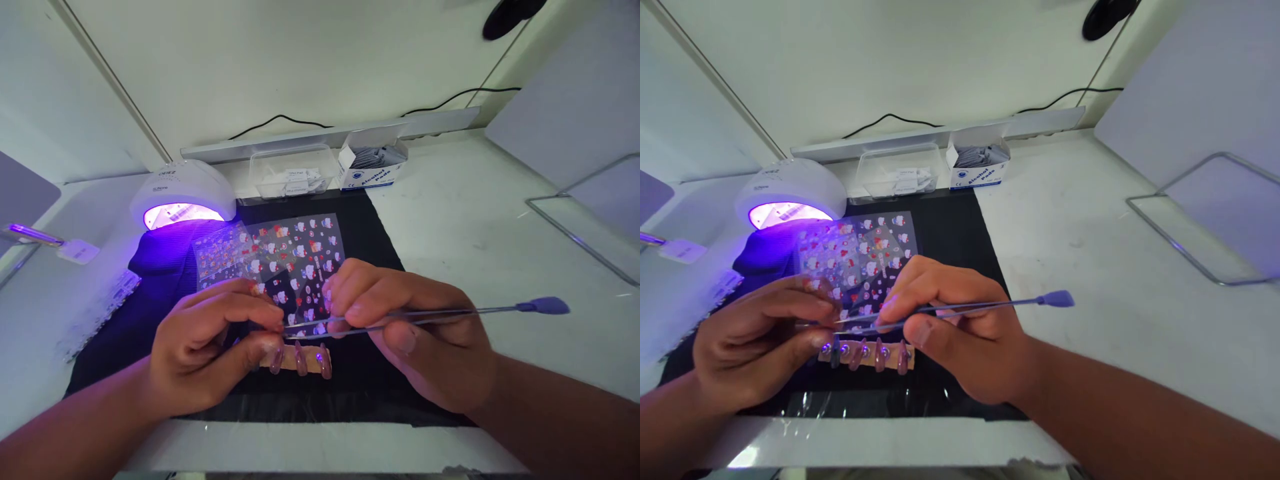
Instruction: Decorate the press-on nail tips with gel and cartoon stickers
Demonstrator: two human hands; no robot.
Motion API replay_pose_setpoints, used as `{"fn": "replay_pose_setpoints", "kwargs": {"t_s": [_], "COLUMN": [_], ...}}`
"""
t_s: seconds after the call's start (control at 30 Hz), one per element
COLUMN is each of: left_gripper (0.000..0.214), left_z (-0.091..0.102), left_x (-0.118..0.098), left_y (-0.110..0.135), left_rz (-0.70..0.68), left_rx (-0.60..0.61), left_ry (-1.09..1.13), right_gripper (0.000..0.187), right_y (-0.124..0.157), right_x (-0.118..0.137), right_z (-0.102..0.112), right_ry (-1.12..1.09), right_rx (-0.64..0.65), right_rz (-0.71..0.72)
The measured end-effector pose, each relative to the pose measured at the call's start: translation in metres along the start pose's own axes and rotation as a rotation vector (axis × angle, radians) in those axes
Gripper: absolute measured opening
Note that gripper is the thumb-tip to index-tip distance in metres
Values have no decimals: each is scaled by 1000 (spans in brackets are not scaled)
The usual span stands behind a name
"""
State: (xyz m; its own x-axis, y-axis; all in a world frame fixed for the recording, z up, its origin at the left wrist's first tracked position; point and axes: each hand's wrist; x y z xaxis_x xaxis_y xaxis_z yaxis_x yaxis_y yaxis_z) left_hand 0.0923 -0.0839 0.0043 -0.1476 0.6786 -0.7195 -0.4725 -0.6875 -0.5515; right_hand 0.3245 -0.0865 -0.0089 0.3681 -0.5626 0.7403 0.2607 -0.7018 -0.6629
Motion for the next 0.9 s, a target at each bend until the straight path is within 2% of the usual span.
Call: {"fn": "replay_pose_setpoints", "kwargs": {"t_s": [0.17, 0.37, 0.53, 0.67, 0.83, 0.9], "left_gripper": [29, 31, 32, 32, 28, 24], "left_z": [-3, -5, -5, -4, -6, -7], "left_x": [-1, -1, -4, -6, -5, -5], "left_y": [4, 3, 2, 3, 1, -1], "left_rz": [156, 249, 332, 340, 239, 237], "left_rx": [-61, -74, -67, -71, -75, -89], "left_ry": [23, 95, 169, 168, 117, 64], "right_gripper": [18, 19, 19, 19, 20, 20], "right_y": [0, 0, -2, 0, -1, -2], "right_x": [2, 4, 4, 5, 6, 6], "right_z": [-1, 1, 1, 1, 1, 1], "right_ry": [60, 137, 149, 155, 170, 172], "right_rx": [-12, 47, 76, 48, 57, 66], "right_rz": [-15, 36, 22, 20, 33, 36]}}
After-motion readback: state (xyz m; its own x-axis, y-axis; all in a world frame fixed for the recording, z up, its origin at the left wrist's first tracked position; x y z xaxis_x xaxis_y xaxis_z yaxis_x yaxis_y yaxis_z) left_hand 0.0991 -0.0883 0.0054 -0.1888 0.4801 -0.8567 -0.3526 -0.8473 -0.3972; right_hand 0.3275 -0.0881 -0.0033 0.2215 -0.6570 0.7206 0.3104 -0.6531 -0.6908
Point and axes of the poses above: each hand's wrist, its own y-axis away from the middle knuckle, its own z-axis out of the back of the hand, x = y × z, and after that the axes turned 6 degrees about z, right-handed
